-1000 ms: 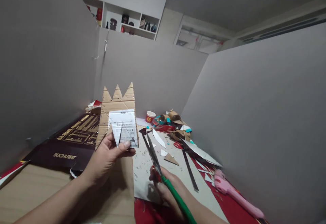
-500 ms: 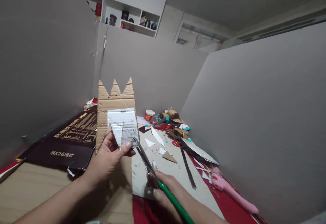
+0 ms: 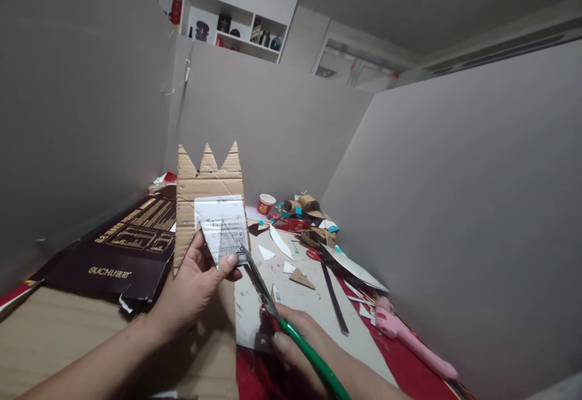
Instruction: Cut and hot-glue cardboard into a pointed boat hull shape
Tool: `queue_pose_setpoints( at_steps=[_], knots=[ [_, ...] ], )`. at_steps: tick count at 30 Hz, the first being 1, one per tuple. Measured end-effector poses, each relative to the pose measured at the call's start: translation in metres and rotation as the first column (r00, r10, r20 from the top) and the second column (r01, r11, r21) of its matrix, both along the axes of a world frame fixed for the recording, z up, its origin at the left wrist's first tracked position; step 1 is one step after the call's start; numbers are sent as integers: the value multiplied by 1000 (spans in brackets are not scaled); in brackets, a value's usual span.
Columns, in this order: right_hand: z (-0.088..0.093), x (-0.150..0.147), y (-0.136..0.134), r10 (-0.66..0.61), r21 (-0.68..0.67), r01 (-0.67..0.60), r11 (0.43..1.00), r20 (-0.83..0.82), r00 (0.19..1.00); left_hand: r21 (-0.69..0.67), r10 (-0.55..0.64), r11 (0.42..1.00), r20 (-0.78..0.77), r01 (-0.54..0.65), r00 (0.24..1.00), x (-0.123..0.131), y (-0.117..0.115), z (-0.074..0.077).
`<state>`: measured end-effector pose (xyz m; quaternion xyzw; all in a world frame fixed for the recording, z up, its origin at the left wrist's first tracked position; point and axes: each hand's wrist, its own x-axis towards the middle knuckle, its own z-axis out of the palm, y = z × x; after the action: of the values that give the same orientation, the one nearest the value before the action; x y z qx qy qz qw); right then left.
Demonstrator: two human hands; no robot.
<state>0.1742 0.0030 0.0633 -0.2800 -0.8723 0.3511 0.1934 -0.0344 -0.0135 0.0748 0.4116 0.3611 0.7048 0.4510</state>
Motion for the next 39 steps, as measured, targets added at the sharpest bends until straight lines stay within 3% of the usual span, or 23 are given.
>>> queue_pose_setpoints(
  at_steps=[10, 21, 33, 39],
  knots=[
    [-2, 1, -1, -40, 44, 40, 998, -18, 999, -26, 20, 999, -19, -21, 1000, 2, 1, -5],
    [2, 4, -2, 9, -39, -10, 999, -30, 1000, 19, 12, 1000, -41, -11, 999, 1, 4, -8],
    [6, 2, -5, -60, 162, 59, 985, 1, 998, -6, 9, 1000, -21, -9, 1000, 6, -3, 1],
    [5, 1, -5, -78, 173, 73, 982, 26, 997, -21, -4, 1000, -6, 4, 1000, 6, -1, -3]
  ],
)
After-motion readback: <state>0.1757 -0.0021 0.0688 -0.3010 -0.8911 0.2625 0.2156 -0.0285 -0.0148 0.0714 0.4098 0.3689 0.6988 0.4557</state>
